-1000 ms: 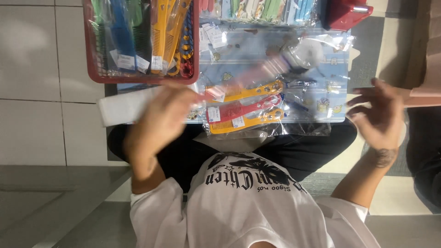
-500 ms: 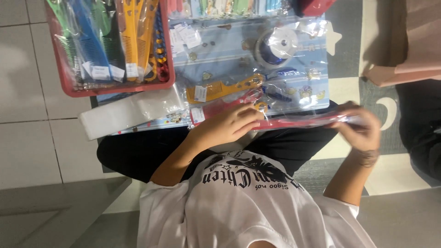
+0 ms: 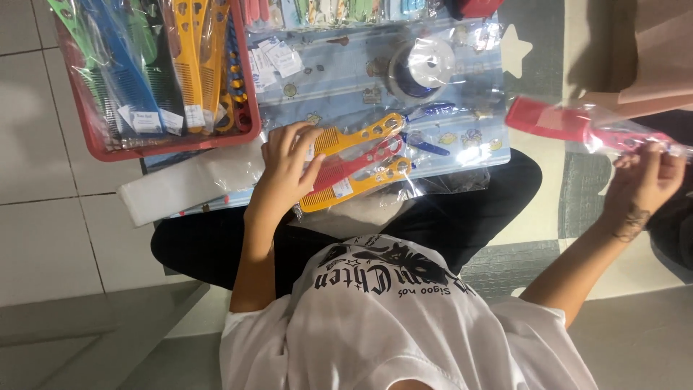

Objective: The person is picking up individually packaged combs from a red basket and a pile on the floor, then placing them into a large clear plastic bag to organize them.

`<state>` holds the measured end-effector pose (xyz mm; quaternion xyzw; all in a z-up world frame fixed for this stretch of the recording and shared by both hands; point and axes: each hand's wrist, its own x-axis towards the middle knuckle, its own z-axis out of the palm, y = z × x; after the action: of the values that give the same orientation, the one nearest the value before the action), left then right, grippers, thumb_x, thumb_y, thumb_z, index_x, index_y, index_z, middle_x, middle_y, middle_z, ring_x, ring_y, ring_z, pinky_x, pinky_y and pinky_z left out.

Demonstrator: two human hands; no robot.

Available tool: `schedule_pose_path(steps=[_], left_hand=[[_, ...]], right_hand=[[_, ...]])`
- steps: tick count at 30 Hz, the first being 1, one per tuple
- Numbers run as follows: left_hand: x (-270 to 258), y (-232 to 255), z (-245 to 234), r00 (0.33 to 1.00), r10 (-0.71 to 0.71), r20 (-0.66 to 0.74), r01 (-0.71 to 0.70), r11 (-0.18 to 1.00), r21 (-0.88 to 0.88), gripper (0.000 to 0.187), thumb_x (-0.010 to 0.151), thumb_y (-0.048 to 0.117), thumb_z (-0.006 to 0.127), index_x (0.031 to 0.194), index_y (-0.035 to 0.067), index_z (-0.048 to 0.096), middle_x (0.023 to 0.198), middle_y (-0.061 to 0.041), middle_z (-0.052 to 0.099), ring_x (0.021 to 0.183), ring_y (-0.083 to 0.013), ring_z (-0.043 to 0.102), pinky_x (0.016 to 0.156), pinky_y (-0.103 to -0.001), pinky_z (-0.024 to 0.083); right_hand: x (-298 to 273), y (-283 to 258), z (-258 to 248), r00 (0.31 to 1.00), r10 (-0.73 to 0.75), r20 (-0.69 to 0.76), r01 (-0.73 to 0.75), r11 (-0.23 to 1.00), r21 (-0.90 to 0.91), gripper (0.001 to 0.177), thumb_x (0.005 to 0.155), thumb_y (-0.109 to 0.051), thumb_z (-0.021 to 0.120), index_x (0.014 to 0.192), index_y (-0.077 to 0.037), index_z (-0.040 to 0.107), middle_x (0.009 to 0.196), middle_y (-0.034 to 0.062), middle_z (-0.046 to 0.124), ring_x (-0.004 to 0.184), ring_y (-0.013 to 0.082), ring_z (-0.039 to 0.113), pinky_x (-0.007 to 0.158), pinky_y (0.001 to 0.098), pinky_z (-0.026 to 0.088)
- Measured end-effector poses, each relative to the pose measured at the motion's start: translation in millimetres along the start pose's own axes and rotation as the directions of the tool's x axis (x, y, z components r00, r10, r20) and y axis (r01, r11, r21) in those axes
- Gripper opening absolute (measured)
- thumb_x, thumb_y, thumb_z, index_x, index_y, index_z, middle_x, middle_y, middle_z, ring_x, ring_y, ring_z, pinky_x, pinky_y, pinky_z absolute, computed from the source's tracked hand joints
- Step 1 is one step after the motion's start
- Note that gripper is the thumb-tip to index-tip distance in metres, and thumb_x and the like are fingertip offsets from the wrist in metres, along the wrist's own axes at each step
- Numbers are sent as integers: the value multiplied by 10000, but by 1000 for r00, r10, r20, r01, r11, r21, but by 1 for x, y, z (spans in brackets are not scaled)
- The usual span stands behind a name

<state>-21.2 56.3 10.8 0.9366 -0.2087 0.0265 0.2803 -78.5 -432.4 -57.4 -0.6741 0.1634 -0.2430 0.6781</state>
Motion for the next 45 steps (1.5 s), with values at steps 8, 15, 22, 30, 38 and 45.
schedule_pose_path(steps=[8,15,22,30,38,45], left_hand=[[-21,-23,15,998,-55,-16,57,994,95,382,775,121,559,1131,37,452,1227,-142,345,1065,-292,354,865,-445,289],[-34,-22,16,994,-97,-56,103,987,123,460,760,105,568,1195,73,423,1276,-182,268,1109,-360,298,931,-500,260],[-60,-22,21,990,-106,-89,125,961,245,448,782,140,562,1192,27,421,1070,-176,334,898,-266,307,769,-313,368],[-71,-20,41,995,-99,-7,99,984,150,429,773,186,556,1174,71,456,1260,-142,327,1096,-289,337,895,-452,273],[-74,-25,42,992,-123,29,117,982,150,434,793,230,537,1200,130,425,1294,-108,302,1115,-277,330,863,-418,289],[-77,-28,43,988,-140,64,129,980,148,419,826,279,488,1222,166,413,1333,-78,266,1118,-271,318,826,-388,300]], right_hand=[[-4,1,52,981,90,172,-107,990,91,213,923,-113,529,1128,-105,473,846,-29,505,685,21,493,618,103,460],[-13,-11,110,932,174,319,-231,961,152,171,909,-68,448,1080,-76,449,843,8,507,656,76,517,623,151,468],[-19,-26,151,841,305,447,-396,910,124,235,917,-124,423,1133,-35,453,731,-3,510,691,109,594,695,167,542],[-21,-39,193,693,187,696,-65,978,-197,241,864,41,438,1087,97,367,1195,220,418,812,239,528,765,280,472],[-24,-36,225,668,186,721,13,965,-261,149,893,47,463,1040,70,458,887,203,533,777,258,563,696,330,492],[-18,-11,225,704,210,679,-101,975,-196,179,926,-50,454,1050,77,473,848,158,511,800,226,575,750,343,521]])
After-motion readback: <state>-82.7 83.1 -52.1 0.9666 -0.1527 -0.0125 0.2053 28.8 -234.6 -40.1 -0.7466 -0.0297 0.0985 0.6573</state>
